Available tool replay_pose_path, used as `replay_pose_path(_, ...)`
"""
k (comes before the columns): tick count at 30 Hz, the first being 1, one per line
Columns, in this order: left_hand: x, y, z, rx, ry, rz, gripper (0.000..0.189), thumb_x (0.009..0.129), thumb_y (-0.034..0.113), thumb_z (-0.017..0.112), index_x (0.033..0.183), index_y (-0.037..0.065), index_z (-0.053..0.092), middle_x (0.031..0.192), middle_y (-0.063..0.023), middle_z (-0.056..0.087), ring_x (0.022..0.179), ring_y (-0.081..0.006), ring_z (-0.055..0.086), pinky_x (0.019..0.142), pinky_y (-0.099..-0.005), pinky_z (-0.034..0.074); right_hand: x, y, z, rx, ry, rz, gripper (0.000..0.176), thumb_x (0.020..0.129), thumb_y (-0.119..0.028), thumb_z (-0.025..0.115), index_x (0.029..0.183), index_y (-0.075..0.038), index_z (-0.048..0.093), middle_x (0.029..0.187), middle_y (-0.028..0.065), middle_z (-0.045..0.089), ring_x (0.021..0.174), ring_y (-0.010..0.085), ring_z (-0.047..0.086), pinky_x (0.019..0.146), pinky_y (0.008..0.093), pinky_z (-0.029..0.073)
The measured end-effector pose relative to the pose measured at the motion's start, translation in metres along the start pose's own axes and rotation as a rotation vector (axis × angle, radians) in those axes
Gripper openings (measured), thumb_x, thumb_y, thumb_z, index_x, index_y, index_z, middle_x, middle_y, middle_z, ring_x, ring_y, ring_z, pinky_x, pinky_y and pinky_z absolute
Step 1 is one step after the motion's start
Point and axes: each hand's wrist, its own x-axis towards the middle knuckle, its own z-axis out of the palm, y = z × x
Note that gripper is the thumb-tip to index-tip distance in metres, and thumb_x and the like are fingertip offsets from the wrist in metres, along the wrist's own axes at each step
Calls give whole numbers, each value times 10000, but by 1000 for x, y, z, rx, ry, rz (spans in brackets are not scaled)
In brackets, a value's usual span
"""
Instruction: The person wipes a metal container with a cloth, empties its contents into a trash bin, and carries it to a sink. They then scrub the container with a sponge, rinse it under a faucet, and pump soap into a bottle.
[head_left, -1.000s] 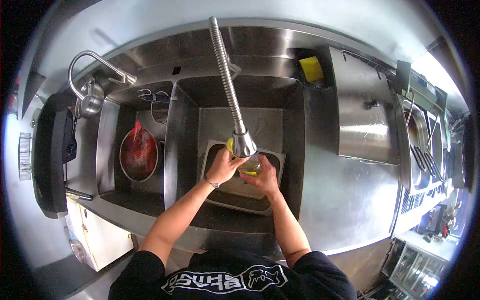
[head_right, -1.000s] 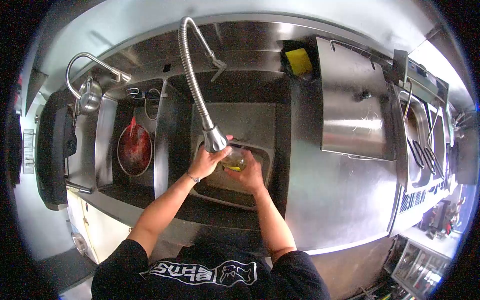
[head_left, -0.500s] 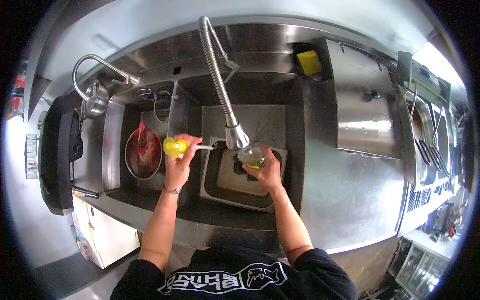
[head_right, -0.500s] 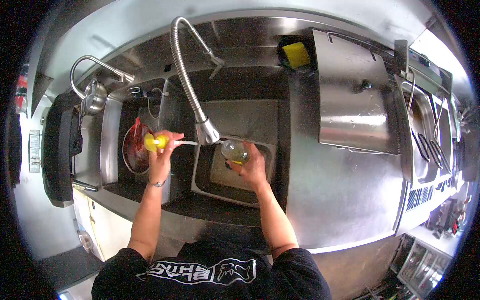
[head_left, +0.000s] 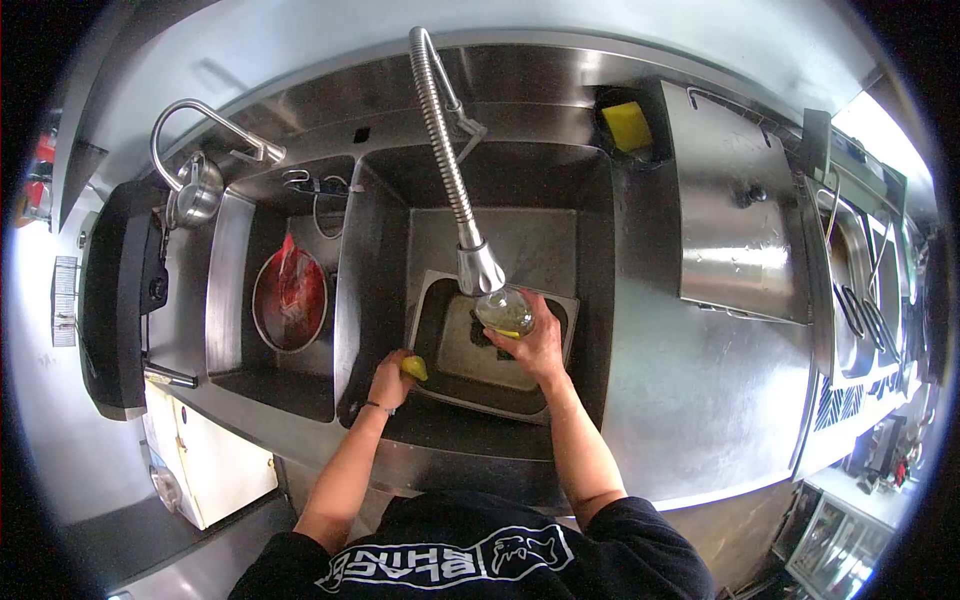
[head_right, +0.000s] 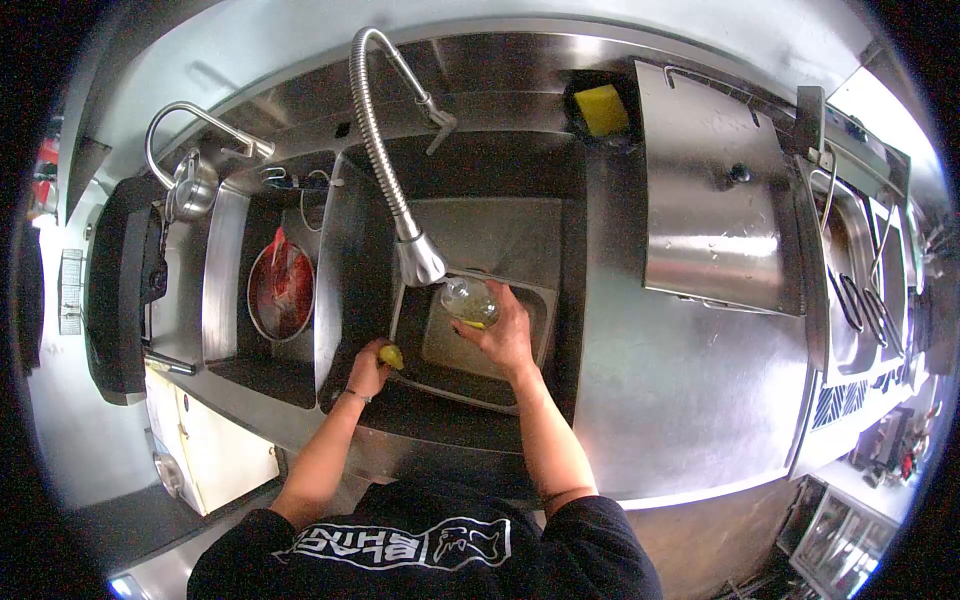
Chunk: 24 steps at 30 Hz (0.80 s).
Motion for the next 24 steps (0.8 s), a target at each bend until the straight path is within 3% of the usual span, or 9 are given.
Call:
replay_pose_path(9, 4, -6, 10, -70, 47, 65, 333, 680, -41, 584, 1007, -5, 533, 970, -204, 580, 913, -372, 559, 762, -382, 475, -1, -5, -2, -2, 10, 12, 674, 546, -266, 802, 1082, -10, 485, 1011, 182, 580, 956, 327, 566, 812, 370, 457)
replay_pose_path(11, 4, -9, 12, -149, 17, -32, 333, 678, -39, 582, 1006, 4, 540, 942, -200, 596, 910, -361, 569, 764, -381, 475, -1, -5, -3, 6, 6, 19, 673, 545, -269, 803, 1080, -10, 487, 1008, 181, 581, 953, 326, 568, 811, 370, 457)
replay_pose_path(24, 6, -19, 16, -96, 6, -45, 329, 687, 1, 607, 1011, 26, 553, 932, -200, 606, 923, -351, 572, 759, -383, 475, -1, -10, -3, 28, -12, 71, 682, 549, -281, 806, 1086, -13, 482, 1015, 179, 585, 967, 317, 569, 822, 369, 454)
